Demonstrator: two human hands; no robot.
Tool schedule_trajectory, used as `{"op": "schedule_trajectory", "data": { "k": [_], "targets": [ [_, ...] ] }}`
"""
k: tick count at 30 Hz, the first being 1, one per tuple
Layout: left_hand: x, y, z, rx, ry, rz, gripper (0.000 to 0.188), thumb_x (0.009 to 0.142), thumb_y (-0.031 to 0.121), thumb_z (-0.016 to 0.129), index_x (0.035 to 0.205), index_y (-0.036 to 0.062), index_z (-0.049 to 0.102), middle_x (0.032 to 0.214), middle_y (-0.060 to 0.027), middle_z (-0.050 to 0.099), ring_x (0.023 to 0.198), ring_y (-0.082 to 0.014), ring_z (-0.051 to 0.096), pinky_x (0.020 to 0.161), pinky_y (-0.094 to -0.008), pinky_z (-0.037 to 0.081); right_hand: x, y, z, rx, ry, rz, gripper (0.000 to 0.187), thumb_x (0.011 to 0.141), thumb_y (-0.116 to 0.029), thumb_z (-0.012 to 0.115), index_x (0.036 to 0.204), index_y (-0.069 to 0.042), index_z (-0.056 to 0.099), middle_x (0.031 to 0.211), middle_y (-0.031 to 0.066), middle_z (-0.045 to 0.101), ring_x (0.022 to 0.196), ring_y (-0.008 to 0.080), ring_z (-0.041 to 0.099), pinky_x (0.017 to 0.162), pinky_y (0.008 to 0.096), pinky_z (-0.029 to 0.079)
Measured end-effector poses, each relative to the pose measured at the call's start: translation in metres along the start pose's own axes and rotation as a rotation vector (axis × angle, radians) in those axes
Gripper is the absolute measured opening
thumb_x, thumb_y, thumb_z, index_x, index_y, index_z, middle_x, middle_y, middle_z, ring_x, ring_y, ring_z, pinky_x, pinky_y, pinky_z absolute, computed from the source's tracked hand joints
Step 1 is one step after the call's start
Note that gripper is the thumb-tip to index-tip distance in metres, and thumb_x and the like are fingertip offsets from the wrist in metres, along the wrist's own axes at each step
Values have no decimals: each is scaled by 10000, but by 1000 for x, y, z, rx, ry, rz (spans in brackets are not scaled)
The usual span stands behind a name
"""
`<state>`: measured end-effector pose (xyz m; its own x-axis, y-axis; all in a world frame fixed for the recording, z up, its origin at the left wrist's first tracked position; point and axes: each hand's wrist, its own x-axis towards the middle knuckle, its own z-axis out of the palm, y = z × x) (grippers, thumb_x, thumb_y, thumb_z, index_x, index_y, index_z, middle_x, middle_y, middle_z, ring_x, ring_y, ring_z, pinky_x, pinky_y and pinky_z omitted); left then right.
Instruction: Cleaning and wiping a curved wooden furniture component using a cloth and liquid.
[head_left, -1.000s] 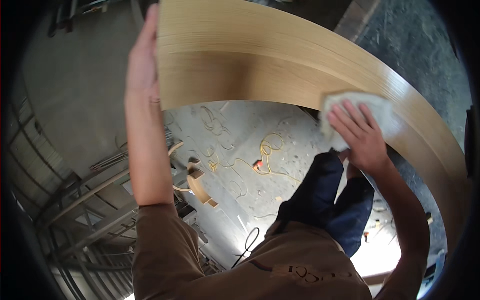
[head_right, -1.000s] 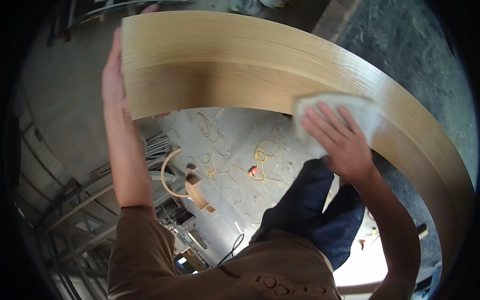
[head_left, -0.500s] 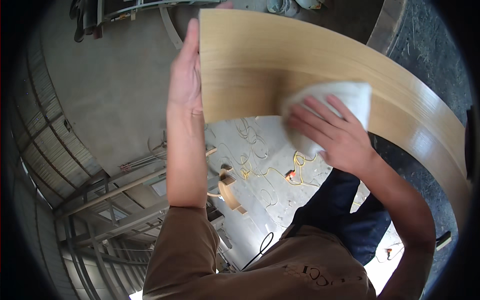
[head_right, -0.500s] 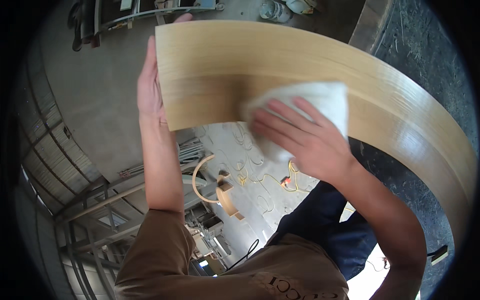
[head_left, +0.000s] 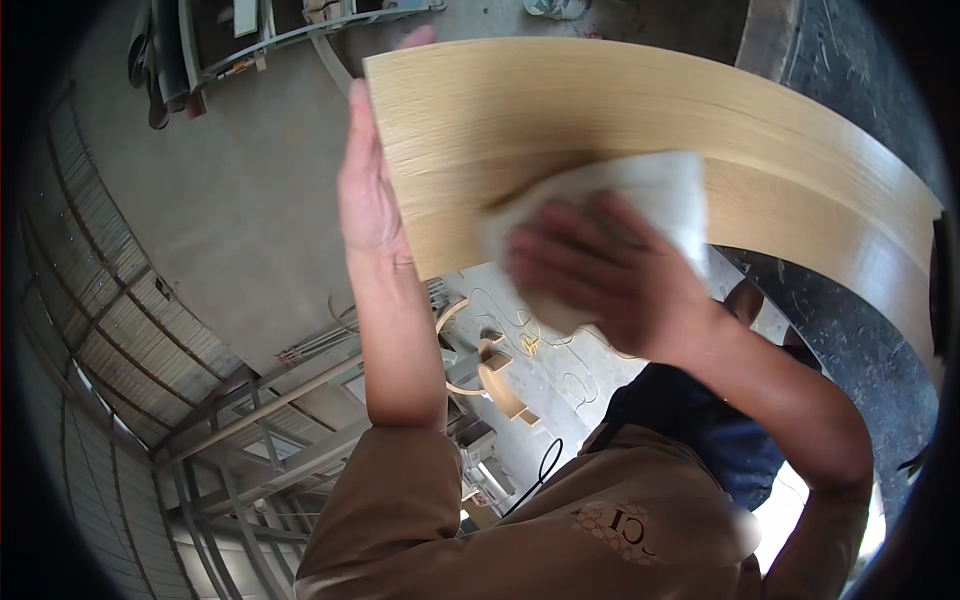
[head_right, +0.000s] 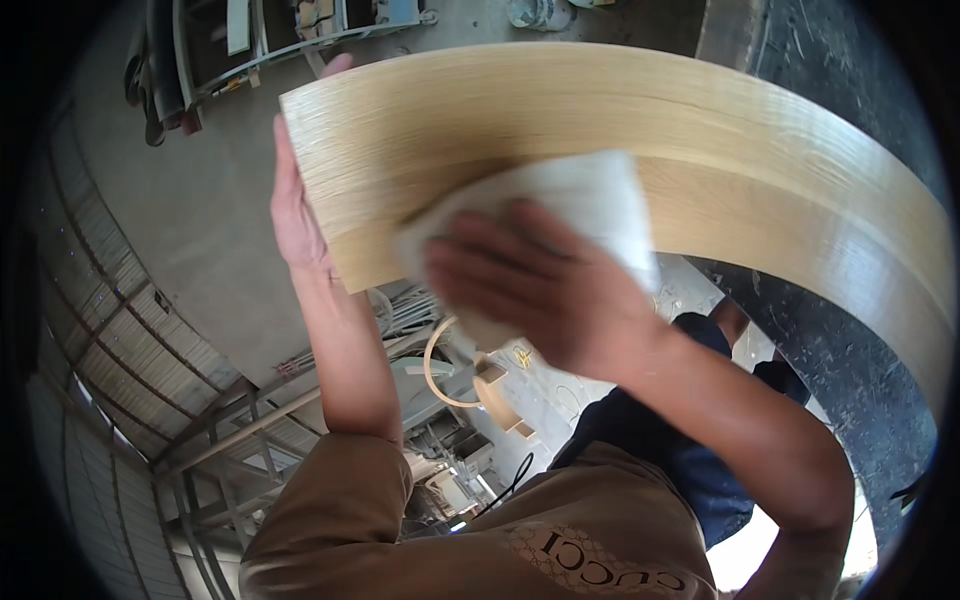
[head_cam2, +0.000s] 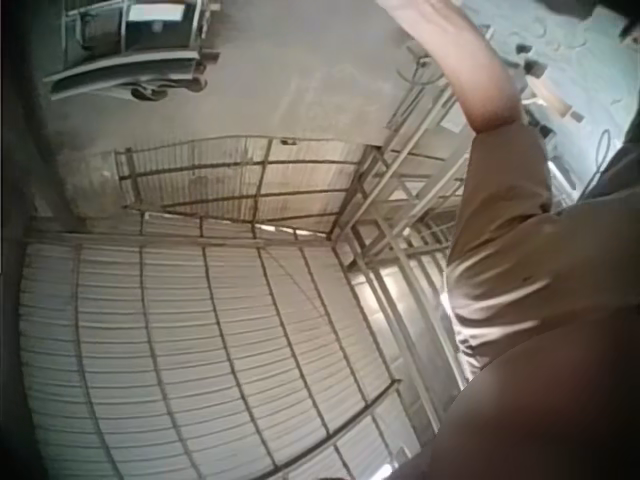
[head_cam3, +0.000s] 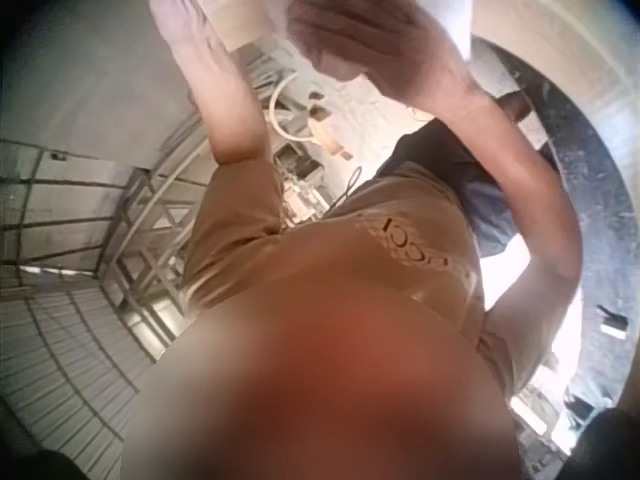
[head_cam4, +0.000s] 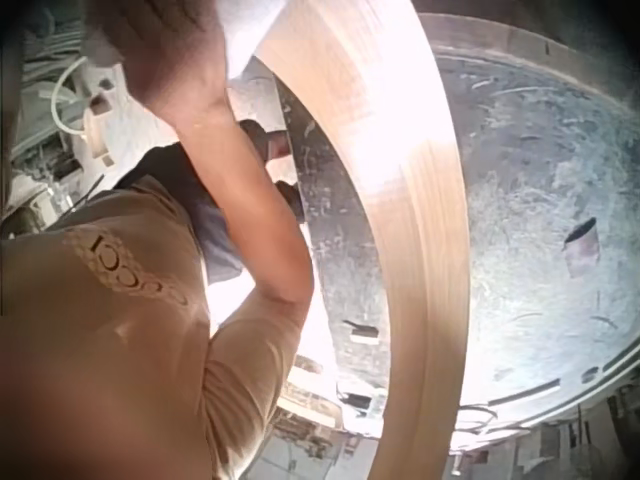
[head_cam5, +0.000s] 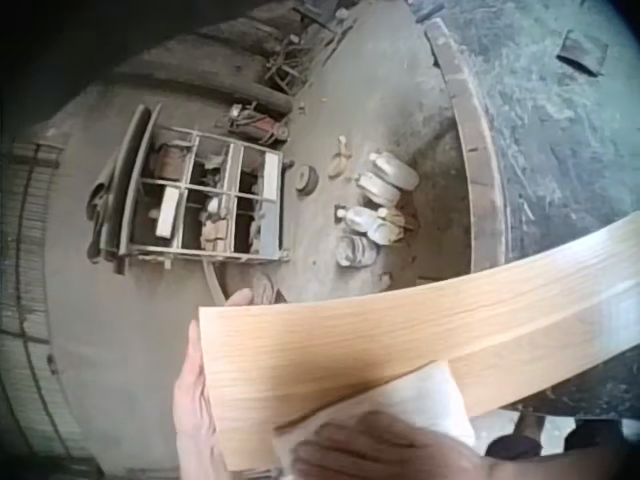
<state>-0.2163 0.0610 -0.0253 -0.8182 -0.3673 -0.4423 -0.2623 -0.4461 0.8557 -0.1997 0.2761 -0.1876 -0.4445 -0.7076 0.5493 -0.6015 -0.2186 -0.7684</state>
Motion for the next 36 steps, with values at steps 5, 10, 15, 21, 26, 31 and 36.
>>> {"op": "schedule_trajectory", "data": {
  "k": [5, 10, 15, 21, 26, 31, 36],
  "targets": [
    [2, -3, 19, 133, 9, 7, 672, 1175, 471, 336, 1665, 14, 275, 1496, -174, 598, 1349, -292, 609, 1141, -463, 504, 43, -18, 15, 158, 183, -135, 613, 960, -182, 568, 1570, -155, 522, 1663, -6, 484, 1591, 158, 352, 1352, 446, 211],
    [-6, 2, -2, 72, -52, 3, 663, 1176, 465, 336, 1660, 14, 293, 1490, -164, 604, 1345, -280, 611, 1146, -451, 500, -63, 23, -24, -100, -180, 176, 585, 951, -87, 549, 1526, -186, 599, 1662, 23, 496, 1599, 201, 358, 1354, 495, 158],
    [-5, 1, 16, 156, 0, 6, 676, 1170, 484, 351, 1658, 20, 302, 1503, -169, 590, 1353, -285, 601, 1158, -447, 489, 33, -42, 18, 197, 114, -45, 625, 948, -183, 588, 1569, -146, 526, 1664, 48, 475, 1595, 203, 345, 1350, 474, 182],
    [-15, 8, 16, 124, 12, 8, 674, 1170, 483, 341, 1664, 25, 300, 1514, -189, 577, 1379, -303, 587, 1157, -454, 495, -16, -5, -1, -23, -10, -3, 676, 955, -153, 587, 1617, -173, 452, 1688, 9, 448, 1617, 165, 301, 1363, 445, 165],
    [-5, 1, 15, 131, -11, 30, 685, 1167, 481, 353, 1653, 1, 310, 1490, -175, 600, 1345, -294, 607, 1143, -438, 507, -36, -12, 4, 28, 50, 195, 701, 915, -70, 603, 1601, -166, 497, 1676, 39, 468, 1614, 190, 321, 1355, 509, 164],
    [8, 9, 21, 274, -36, 29, 685, 1173, 465, 285, 1668, -8, 278, 1630, -219, 455, 1475, -362, 477, 1248, -506, 368, 42, -31, 11, 324, 332, -74, 626, 904, -92, 634, 1521, -66, 535, 1629, 47, 512, 1561, 237, 401, 1338, 443, 242],
    [-4, 22, -3, 123, -137, 1, 671, 1183, 430, 267, 1686, -9, 204, 1647, -243, 427, 1514, -371, 439, 1264, -517, 349, -131, 47, -86, -173, -205, 434, 847, 766, -31, 726, 1574, -209, 547, 1671, 66, 481, 1613, 274, 330, 1336, 529, 212]
  ]
}}
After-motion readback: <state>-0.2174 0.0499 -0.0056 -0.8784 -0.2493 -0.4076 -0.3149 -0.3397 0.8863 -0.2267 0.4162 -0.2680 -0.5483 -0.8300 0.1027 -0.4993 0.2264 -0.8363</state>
